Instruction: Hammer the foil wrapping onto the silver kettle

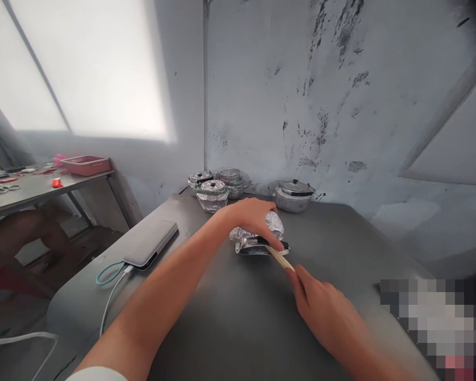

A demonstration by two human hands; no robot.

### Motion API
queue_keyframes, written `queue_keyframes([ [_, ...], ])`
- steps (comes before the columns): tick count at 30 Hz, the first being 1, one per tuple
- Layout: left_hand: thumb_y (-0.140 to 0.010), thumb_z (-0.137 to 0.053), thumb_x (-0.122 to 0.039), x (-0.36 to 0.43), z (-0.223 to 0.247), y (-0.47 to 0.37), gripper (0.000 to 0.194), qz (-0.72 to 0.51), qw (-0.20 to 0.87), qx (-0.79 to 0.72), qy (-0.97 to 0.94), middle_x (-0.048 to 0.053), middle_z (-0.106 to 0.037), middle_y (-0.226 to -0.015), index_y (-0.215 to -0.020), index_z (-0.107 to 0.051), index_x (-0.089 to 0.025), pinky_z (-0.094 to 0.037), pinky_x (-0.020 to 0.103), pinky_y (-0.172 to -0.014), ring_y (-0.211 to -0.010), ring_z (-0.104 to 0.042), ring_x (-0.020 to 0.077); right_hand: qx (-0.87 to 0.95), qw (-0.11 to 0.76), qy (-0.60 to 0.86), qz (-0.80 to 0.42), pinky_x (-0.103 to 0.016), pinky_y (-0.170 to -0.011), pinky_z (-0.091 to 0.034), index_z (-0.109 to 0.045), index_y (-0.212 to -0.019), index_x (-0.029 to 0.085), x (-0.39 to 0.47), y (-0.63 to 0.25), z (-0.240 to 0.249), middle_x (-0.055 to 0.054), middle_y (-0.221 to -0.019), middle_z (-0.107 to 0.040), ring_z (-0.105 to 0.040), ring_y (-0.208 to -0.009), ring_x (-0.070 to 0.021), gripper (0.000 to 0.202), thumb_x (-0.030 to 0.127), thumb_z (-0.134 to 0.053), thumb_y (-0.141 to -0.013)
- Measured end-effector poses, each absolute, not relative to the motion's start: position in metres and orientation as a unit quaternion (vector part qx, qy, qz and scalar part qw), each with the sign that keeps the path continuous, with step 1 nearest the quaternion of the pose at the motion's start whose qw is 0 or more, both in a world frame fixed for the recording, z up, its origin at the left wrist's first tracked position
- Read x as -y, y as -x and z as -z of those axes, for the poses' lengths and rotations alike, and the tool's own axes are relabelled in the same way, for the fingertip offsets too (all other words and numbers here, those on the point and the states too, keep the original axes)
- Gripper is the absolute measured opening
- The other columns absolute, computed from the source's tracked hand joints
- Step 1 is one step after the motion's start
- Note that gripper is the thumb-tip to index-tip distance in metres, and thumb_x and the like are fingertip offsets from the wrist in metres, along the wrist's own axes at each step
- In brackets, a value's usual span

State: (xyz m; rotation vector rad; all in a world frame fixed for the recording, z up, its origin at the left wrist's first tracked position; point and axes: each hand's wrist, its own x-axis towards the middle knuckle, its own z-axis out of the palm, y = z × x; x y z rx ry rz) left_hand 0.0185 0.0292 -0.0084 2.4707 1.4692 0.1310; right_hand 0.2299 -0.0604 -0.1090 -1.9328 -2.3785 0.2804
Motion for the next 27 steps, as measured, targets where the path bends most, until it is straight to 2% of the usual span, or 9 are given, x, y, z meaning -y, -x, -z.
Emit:
queue_keyframes([
  [9, -0.046, -0.067, -0.087, -0.0295, 0.0079, -0.0181, 0.115, -0.038, 0.141, -0.505, -0.851, 0.008, -0.055, -0.139, -0.142, -0.041, -0.029, -0.049, 0.037, -0.084, -0.12, -0.054, 0.0364, 0.774, -0.004, 0.625, -0.107, -0.03, -0.053, -0.027, -0.05, -0.087, 0.027, 0.0644, -0.2283, 0.1096, -0.004, -0.073, -0.07, -0.07, -0.07, -0.0308, 0.043, 0.047, -0.015, -0.102],
  [22, -0.047, -0.067, -0.087, -0.0264, 0.0062, -0.0189, 0.114, -0.029, 0.145, -0.506, -0.85, 0.007, -0.065, -0.122, -0.141, -0.041, -0.029, -0.049, 0.035, -0.077, -0.112, -0.058, 0.0341, 0.774, 0.012, 0.63, -0.063, -0.03, -0.049, -0.023, -0.044, -0.082, 0.027, 0.0614, -0.2279, 0.1093, -0.001, -0.066, -0.067, -0.068, -0.064, -0.0281, 0.039, 0.047, -0.017, -0.102],
  [27, -0.046, -0.069, -0.085, -0.0278, 0.0075, -0.0193, 0.111, -0.047, 0.133, -0.508, -0.85, 0.006, -0.061, -0.13, -0.139, -0.045, -0.029, -0.05, 0.035, -0.08, -0.115, -0.057, 0.0336, 0.775, 0.008, 0.628, -0.062, -0.029, -0.049, -0.023, -0.042, -0.079, 0.026, 0.062, -0.2299, 0.1099, -0.001, -0.065, -0.067, -0.068, -0.063, -0.0269, 0.041, 0.048, -0.016, -0.102],
])
